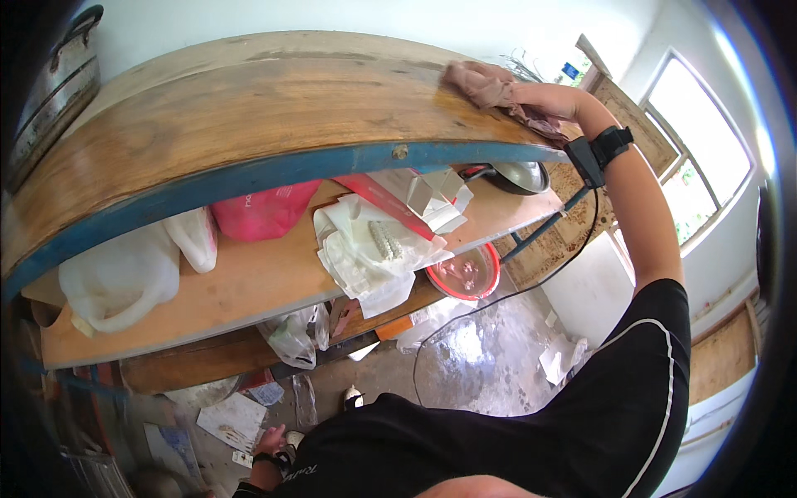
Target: Wiping a wooden shelf with a cloth and then rinsing the cloth and the basin at an outdoor sink.
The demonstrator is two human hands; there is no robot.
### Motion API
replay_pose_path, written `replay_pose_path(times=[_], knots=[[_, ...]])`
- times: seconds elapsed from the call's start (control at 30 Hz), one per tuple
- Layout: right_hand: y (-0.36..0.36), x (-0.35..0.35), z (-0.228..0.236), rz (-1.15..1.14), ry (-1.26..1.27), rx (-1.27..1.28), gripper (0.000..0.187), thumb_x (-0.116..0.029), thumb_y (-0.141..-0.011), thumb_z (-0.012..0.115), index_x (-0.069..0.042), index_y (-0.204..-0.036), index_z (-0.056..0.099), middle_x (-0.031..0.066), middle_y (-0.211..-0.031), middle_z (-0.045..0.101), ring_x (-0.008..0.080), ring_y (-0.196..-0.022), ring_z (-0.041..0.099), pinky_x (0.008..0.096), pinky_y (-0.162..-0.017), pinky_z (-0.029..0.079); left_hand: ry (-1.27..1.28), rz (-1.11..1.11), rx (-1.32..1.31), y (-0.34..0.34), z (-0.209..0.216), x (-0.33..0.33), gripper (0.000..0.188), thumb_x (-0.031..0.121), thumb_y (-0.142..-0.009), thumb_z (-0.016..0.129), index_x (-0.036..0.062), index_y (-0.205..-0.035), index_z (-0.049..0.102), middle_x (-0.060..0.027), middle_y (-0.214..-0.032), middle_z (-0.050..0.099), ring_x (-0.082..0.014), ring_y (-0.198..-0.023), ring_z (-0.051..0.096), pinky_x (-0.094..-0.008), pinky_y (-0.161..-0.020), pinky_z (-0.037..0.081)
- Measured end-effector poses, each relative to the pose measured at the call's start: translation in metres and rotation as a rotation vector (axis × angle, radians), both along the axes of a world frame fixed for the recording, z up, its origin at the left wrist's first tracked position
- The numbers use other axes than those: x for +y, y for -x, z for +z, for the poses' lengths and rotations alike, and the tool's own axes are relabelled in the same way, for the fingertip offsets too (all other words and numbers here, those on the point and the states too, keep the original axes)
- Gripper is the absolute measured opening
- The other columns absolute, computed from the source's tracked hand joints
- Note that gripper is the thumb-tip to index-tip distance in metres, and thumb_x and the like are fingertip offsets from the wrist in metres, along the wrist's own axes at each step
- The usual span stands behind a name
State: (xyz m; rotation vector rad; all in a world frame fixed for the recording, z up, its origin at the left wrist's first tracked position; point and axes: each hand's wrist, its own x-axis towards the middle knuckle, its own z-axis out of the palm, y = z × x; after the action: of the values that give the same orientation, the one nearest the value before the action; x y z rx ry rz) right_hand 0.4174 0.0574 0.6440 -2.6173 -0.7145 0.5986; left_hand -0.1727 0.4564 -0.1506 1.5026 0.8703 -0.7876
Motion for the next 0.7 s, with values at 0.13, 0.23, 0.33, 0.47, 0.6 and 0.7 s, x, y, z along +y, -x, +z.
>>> replay_pose_path(times=[0.13, 0.23, 0.33, 0.47, 0.6, 0.7], knots=[[-0.002, 0.006, 0.007, -0.098, 0.197, -0.117, 0.071, -0.054, -0.098, 0.045, 0.0, -0.145, 0.044, 0.0087, -0.138, 0.053, 0.0158, -0.119, 0.05, 0.0304, -0.106, 0.038, -0.124, 0.051, -0.276, 0.031, 0.002, -0.033, 0.04, 0.05, -0.095, 0.056, 0.0107, -0.087, 0.061, -0.0042, -0.063, 0.055, -0.0188, -0.053, 0.052, -0.0368, -0.046, 0.04], [-0.078, -0.059, -0.002, -0.089, 0.121, -0.207, 0.082, -0.057, -0.098, 0.044, -0.003, -0.156, 0.023, 0.0143, -0.156, 0.034, 0.0238, -0.139, 0.036, 0.0348, -0.115, 0.03, 0.003, 0.195, -0.265, 0.008, 0.026, -0.058, 0.038, 0.047, -0.095, 0.057, 0.0099, -0.093, 0.063, -0.0056, -0.068, 0.059, -0.0186, -0.057, 0.055, -0.0356, -0.05, 0.043], [-0.115, -0.061, 0.004, -0.2, 0.24, -0.151, 0.094, -0.066, -0.094, 0.045, -0.009, -0.159, 0.009, 0.0146, -0.166, 0.008, 0.0243, -0.151, 0.013, 0.0355, -0.12, 0.019, 0.034, 0.208, -0.181, -0.008, 0.038, -0.069, 0.039, 0.046, -0.095, 0.057, 0.0074, -0.098, 0.063, -0.006, -0.073, 0.061, -0.0161, -0.062, 0.057, -0.0331, -0.055, 0.045], [-0.12, -0.034, 0.004, -0.384, 0.232, -0.016, 0.084, -0.063, -0.093, 0.054, -0.008, -0.152, 0.031, 0.0114, -0.15, 0.043, 0.0189, -0.131, 0.046, 0.0325, -0.108, 0.037, 0.119, 0.433, 0.013, -0.037, 0.006, -0.078, 0.042, 0.048, -0.095, 0.057, 0.0062, -0.102, 0.062, -0.006, -0.075, 0.062, -0.015, -0.066, 0.058, -0.0319, -0.059, 0.047], [-0.145, -0.038, 0.003, -0.194, 0.106, 0.029, 0.084, -0.063, -0.094, 0.053, -0.006, -0.151, 0.031, 0.0137, -0.148, 0.042, 0.0178, -0.126, 0.046, 0.0384, -0.106, 0.039, 0.068, 0.513, -0.202, -0.092, -0.01, -0.1, 0.045, 0.048, -0.097, 0.055, 0.0047, -0.109, 0.059, -0.0087, -0.076, 0.063, -0.0175, -0.066, 0.06, -0.0341, -0.058, 0.049], [-0.091, 0.055, -0.006, -0.02, 0.073, 0.049, 0.082, -0.06, -0.096, 0.051, -0.004, -0.151, 0.029, 0.016, -0.148, 0.038, 0.0164, -0.131, 0.041, 0.0348, -0.109, 0.035, 0.304, 0.576, -0.21, -0.064, -0.057, -0.112, 0.047, 0.048, -0.099, 0.053, 0.0029, -0.113, 0.057, -0.0105, -0.076, 0.063, -0.0194, -0.066, 0.062, -0.0342, -0.058, 0.051]])
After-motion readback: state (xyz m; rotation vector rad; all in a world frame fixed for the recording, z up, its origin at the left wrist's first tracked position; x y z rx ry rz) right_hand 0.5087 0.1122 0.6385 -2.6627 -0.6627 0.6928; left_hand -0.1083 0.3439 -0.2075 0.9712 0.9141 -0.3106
